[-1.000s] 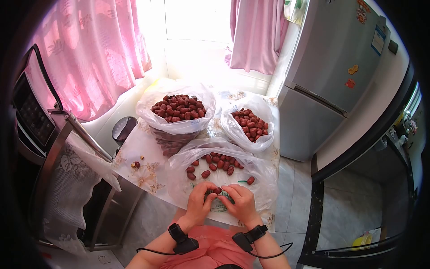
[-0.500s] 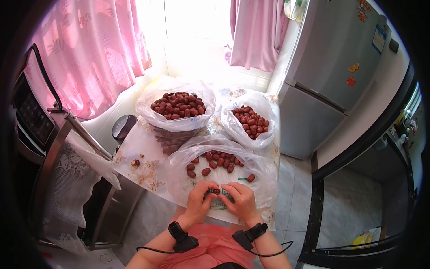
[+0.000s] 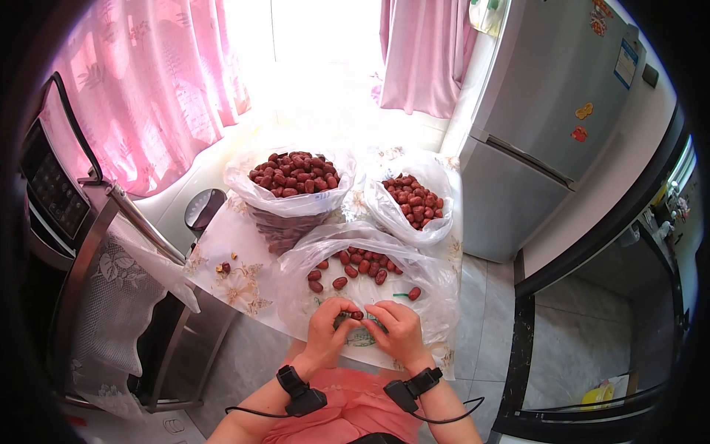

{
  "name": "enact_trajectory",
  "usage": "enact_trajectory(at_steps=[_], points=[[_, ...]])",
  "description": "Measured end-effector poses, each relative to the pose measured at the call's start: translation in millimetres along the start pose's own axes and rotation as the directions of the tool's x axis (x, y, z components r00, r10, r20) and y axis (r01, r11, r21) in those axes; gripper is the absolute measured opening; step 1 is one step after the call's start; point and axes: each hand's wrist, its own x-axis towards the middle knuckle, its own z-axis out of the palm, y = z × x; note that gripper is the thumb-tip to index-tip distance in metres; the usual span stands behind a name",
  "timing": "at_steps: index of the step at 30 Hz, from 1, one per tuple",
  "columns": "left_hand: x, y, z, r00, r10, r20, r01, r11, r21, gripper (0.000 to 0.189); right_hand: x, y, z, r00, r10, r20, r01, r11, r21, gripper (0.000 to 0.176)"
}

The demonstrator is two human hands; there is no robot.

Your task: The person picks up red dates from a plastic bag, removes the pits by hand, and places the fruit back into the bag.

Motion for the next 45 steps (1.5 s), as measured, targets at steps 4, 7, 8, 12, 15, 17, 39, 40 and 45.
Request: enact_trajectory(at_steps=[4,7,8,12,15,17,39,40,45], points=[[-0.3,-0.5,0.8,1.000,-0.023,-0.009,0.023,1.000,-0.003,0.023,0.3,-0.9,-0.6,1.000,-0.004,-0.003,0.004,1.000,-0.009,0.038],[-0.9,-2.7,1.2,1.000,-0.015,-0.002,0.015,1.000,-0.008,0.021,2.4,-0.7,-1.8,0.998,-0.055,-0.008,0.055,0.998,-0.017,0.039],[-0.7,-2.4,0.7,1.000,-0.015,-0.002,0.015,1.000,-0.008,0.021,1.8,-1.0,-1.8,0.998,-0.055,-0.008,0.054,0.998,-0.017,0.039],[-0.3,-2.1,-0.5,1.000,-0.001,0.011,0.001,1.000,-0.007,0.019,-0.2,-1.6,-1.0,1.000,0.014,0.011,-0.014,1.000,0.004,0.039],[-0.7,-3.0,-0.1,1.000,0.002,0.011,-0.002,1.000,-0.011,0.018,0.3,-1.7,-1.1,1.000,0.012,0.010,-0.012,1.000,0.009,0.038],[-1.1,-3.0,-0.1,1.000,0.000,0.010,0.000,1.000,-0.017,0.018,0.7,-1.6,-1.4,1.000,0.010,0.010,-0.010,1.000,0.011,0.037],[2.7,0.9,-4.2,1.000,0.012,0.003,-0.011,1.000,-0.013,0.027,3.0,-1.3,-1.0,0.999,-0.037,-0.003,0.037,0.999,0.000,0.018],[2.5,0.5,-4.4,1.000,0.009,0.007,-0.009,1.000,-0.019,0.027,3.1,-1.6,-1.1,0.999,-0.034,0.000,0.034,0.999,0.001,0.018],[1.6,-1.2,-4.3,1.000,0.006,0.014,-0.006,1.000,-0.010,0.027,3.4,-1.3,-0.8,0.999,-0.038,-0.005,0.038,0.999,-0.001,0.018]])
